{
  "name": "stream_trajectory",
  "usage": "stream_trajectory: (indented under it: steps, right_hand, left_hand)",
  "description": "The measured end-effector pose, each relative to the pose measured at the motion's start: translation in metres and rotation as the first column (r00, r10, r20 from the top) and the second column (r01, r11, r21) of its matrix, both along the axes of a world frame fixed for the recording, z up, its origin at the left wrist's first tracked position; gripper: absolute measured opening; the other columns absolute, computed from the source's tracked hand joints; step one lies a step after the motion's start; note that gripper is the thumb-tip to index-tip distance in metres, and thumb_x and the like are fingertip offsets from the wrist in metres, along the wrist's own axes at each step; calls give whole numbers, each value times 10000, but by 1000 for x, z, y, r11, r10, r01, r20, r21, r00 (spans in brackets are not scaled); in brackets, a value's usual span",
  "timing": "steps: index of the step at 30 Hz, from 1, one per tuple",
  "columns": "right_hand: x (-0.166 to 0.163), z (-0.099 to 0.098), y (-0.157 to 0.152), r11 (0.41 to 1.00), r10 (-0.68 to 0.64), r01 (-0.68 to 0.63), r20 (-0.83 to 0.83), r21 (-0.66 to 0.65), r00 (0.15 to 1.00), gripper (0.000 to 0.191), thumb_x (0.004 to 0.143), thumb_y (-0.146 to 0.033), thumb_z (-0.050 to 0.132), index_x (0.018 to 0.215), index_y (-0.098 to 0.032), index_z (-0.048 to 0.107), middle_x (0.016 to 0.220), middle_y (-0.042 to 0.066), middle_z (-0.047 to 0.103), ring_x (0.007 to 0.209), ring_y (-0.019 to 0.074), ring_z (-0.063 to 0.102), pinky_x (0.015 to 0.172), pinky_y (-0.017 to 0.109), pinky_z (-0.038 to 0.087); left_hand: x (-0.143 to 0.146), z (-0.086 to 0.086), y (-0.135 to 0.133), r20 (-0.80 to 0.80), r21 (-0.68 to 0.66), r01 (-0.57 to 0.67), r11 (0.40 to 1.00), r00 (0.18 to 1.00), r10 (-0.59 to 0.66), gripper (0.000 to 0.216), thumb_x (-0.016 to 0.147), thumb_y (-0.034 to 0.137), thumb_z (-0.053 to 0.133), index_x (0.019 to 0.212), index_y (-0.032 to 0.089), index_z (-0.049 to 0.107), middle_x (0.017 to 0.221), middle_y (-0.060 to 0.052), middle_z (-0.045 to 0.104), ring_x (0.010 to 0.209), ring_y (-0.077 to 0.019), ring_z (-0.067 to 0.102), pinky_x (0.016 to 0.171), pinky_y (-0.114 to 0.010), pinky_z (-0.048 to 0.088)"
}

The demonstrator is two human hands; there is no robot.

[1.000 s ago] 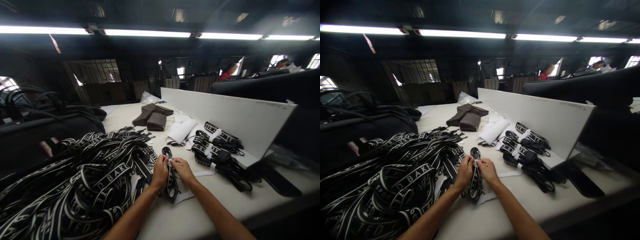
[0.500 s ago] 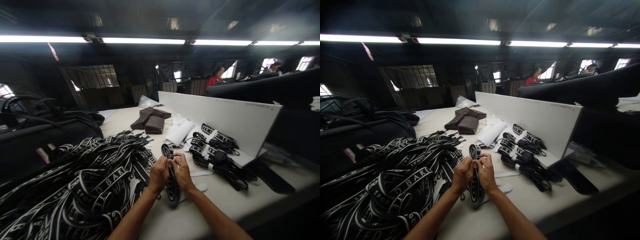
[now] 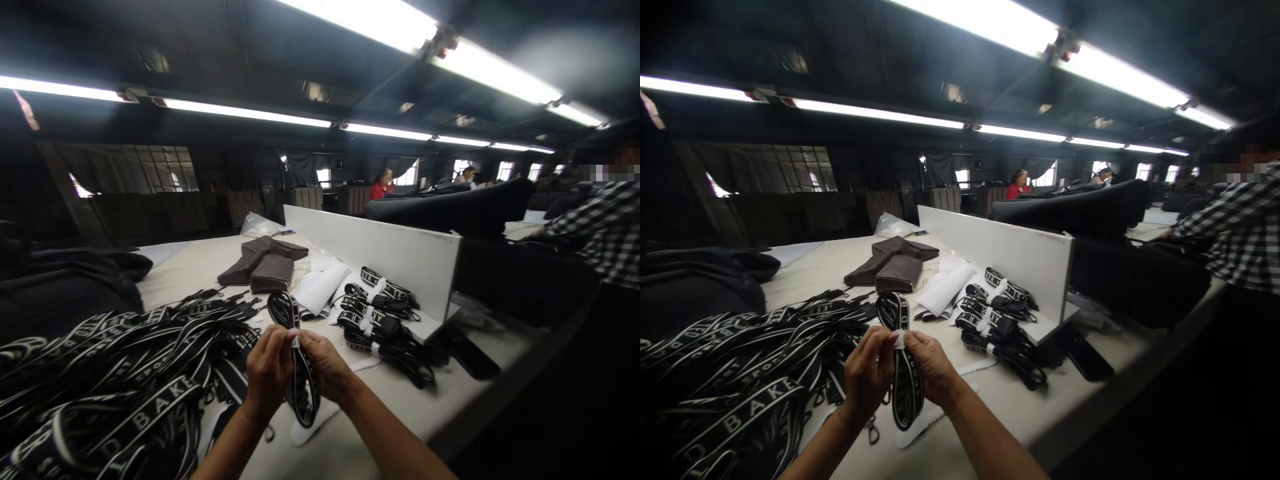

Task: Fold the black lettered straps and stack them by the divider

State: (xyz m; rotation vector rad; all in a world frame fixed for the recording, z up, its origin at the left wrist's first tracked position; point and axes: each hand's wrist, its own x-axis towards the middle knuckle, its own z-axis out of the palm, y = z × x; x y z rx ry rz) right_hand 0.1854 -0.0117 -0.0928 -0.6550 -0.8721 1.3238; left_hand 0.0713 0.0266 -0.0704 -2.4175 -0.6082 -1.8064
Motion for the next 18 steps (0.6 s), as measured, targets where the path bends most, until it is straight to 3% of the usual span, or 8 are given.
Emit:
stream_trajectory:
  steps: [3,4,6,8,10,14,16,18]
  right_hand:
    - [25,37,-9,927,-360,305,289,216,887,379,800,-506,654,1018,-195,656,885,52,699,785,192,640,739,304,511]
    - [40,50,-10,848,-526,424,405,319,748,358,822,-479,633,1056,-209,663,953,67,711,858,223,649,789,336,512]
    - [78,76,-12,610,-777,574,554,547,298,314,866,-410,582,1113,-238,672,1128,97,695,1027,273,626,929,401,462]
    - [121,97,-12,524,-752,571,658,632,-39,322,888,-362,539,1158,-242,668,1213,118,667,1097,304,611,961,432,434]
    - [159,107,-12,575,-565,598,800,558,-204,302,864,-361,568,1101,-230,703,1170,133,690,1065,306,635,920,413,454]
    - [198,94,-11,633,-369,655,905,412,-213,311,820,-353,597,929,-108,756,1074,302,672,1030,404,641,847,508,444]
    - [193,78,-9,595,-428,645,868,481,-252,271,818,-401,577,873,-210,762,1125,263,662,1049,411,629,850,532,442]
    - [170,63,-6,625,-547,541,810,563,-211,232,821,-448,560,876,-324,748,1153,173,674,1053,370,629,867,513,456]
  left_hand:
    - [0,32,-15,-65,16,22,1000,998,-21,140,927,151,519,795,197,508,725,6,531,636,-115,516,643,-225,415]
    - [-3,42,-21,-83,7,27,1000,996,-26,132,926,162,527,799,196,515,726,7,545,633,-113,526,637,-223,416]
    - [-16,57,-33,-81,-5,13,1000,997,-13,116,923,183,542,807,195,539,719,10,573,629,-111,546,639,-222,423]
    - [-37,67,-45,-64,-35,-44,998,997,42,127,919,212,550,793,194,560,691,13,584,617,-115,554,640,-229,429]
    - [-61,74,-54,-67,-102,-121,987,991,115,168,919,257,549,764,194,570,657,16,582,592,-120,552,626,-238,430]
    - [-120,80,-53,-85,-271,-307,912,952,294,226,909,354,540,758,192,587,668,1,618,598,-140,574,621,-251,444]
    - [-155,78,-40,-139,-357,-409,840,912,386,204,888,367,553,783,198,599,699,-3,640,622,-150,590,645,-258,457]
    - [-191,73,-22,-238,-426,-524,737,851,468,137,846,338,587,847,204,616,789,-21,665,717,-171,619,714,-273,471]
